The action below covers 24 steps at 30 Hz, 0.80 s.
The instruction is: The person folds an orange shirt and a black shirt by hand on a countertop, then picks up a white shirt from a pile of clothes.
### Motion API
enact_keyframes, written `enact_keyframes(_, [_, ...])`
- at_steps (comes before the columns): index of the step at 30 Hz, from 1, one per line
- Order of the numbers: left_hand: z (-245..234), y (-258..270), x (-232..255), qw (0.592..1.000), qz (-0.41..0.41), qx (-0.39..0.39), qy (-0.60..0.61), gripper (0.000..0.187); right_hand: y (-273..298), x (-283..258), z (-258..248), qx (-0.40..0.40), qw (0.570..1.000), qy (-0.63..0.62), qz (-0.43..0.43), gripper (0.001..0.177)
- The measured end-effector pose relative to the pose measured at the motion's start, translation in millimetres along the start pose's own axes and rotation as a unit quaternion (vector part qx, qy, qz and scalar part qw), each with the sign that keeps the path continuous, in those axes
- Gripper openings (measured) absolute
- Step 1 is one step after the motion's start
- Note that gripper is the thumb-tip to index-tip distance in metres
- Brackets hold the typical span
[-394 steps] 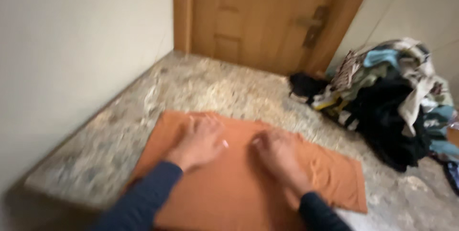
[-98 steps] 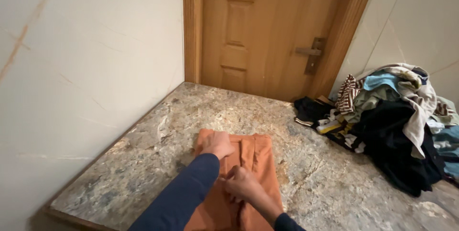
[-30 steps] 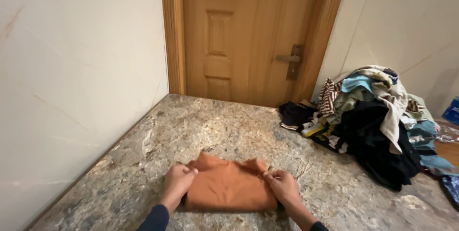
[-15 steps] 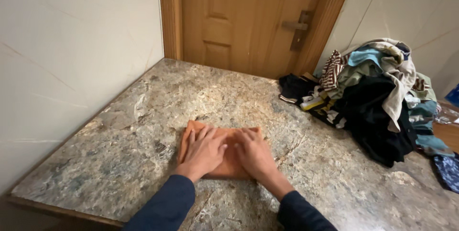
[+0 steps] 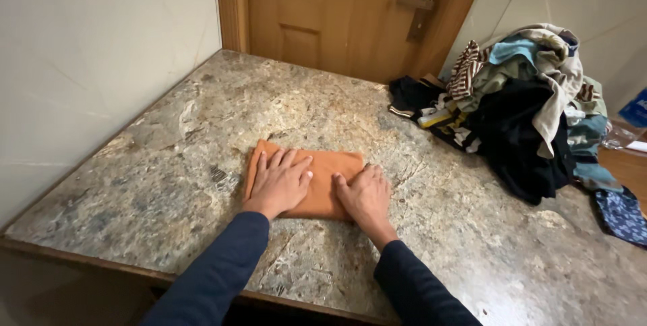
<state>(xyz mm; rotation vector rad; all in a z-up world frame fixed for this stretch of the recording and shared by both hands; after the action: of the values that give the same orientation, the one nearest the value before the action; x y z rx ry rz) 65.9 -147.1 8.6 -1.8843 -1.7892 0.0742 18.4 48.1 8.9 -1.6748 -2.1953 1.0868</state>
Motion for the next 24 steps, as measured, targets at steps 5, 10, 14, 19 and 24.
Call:
enact_keyframes(5, [2,4,-1,1.000,-0.010,0.000,0.004,0.049,-7,-2,-10,-0.133,0.984,-0.078,0.089,0.053])
enact_keyframes(10, [-3,1,3,1.000,-0.004,-0.003,0.001,0.053,-46,-40,-16,-0.175,0.918,-0.296,0.199,0.039])
enact_keyframes(14, [3,-3,3,0.993,0.006,-0.060,-0.099,0.058,-49,-113,-25,-0.259,0.923,-0.282,-0.032,0.023])
enact_keyframes(19, [18,5,-26,0.985,0.042,0.123,0.112,0.070,-16,-184,-63,-0.203,0.955,-0.109,-0.188,0.030])
enact_keyframes(24, [20,15,-59,0.953,-0.047,0.194,0.227,0.066,-10,-211,-86,-0.174,0.909,-0.134,-0.355,0.042])
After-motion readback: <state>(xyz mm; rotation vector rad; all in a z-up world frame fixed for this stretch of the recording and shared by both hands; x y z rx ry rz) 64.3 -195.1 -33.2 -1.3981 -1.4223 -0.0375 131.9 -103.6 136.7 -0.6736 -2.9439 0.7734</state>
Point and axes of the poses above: each hand's wrist, its own y-axis away from the middle knuckle, its own z-axis out of the palm, x = y × z, the point moved 5 cm from there along -y, towards the middle knuckle, and after that the axes turned 1 degree about y, right-handed, at the moved point
